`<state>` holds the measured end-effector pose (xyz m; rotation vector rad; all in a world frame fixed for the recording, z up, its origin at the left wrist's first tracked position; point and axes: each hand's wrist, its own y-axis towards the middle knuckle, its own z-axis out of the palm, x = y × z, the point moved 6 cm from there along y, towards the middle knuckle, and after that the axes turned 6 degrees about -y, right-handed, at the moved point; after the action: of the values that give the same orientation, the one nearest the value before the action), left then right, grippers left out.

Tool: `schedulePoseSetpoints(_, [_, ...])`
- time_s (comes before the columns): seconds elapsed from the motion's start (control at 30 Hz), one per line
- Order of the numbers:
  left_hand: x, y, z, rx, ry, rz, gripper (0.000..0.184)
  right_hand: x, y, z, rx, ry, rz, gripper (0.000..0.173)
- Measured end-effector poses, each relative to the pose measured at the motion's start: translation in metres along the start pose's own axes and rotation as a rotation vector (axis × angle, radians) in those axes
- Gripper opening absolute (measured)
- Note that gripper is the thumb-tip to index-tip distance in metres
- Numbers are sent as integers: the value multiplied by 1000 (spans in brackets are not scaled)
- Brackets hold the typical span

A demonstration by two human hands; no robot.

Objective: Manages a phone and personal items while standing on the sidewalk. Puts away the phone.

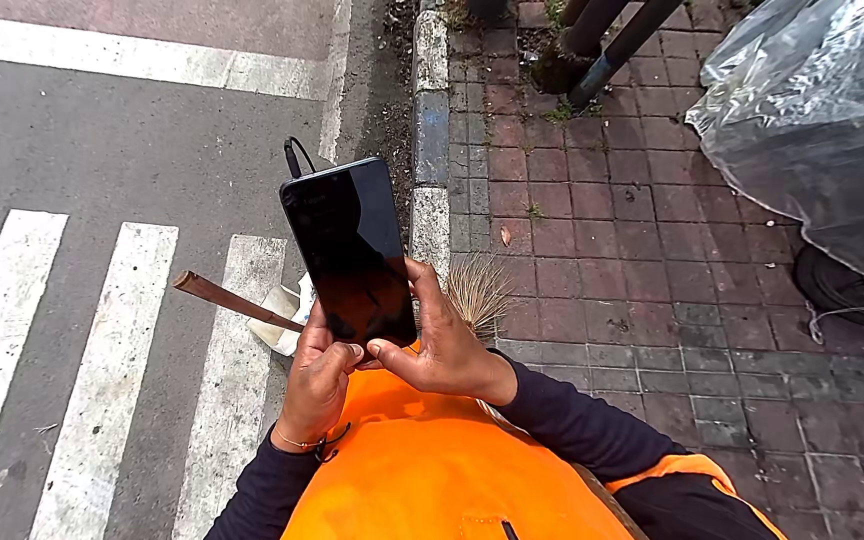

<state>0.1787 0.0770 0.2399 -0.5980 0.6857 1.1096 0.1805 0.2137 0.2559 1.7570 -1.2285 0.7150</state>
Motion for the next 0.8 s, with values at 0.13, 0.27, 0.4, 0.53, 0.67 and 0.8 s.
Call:
schedulePoseSetpoints(0.13, [-1, 0, -2, -26, 10, 7, 47, 0, 2, 1, 27, 53, -9, 71])
schedulePoseSetpoints(0.27, [-1, 1, -4, -73, 0, -23, 49, -2, 5, -4, 70, 47, -33, 67])
schedulePoseSetpoints(0.4, [0, 2, -3, -24, -15, -11, 53, -4, 6, -5, 59, 33, -20, 63])
schedulePoseSetpoints(0.53, [1, 3, -2, 12, -8, -8, 53, -4, 8, -8, 14, 79, 12, 49])
schedulePoseSetpoints(0.67, [3, 3, -2, 26, -14, -13, 54, -4, 8, -10, -6, 90, 11, 44])
schedulePoseSetpoints(0.8, [5, 2, -1, 25, 12, -14, 54, -4, 8, -9, -53, 87, 56, 39])
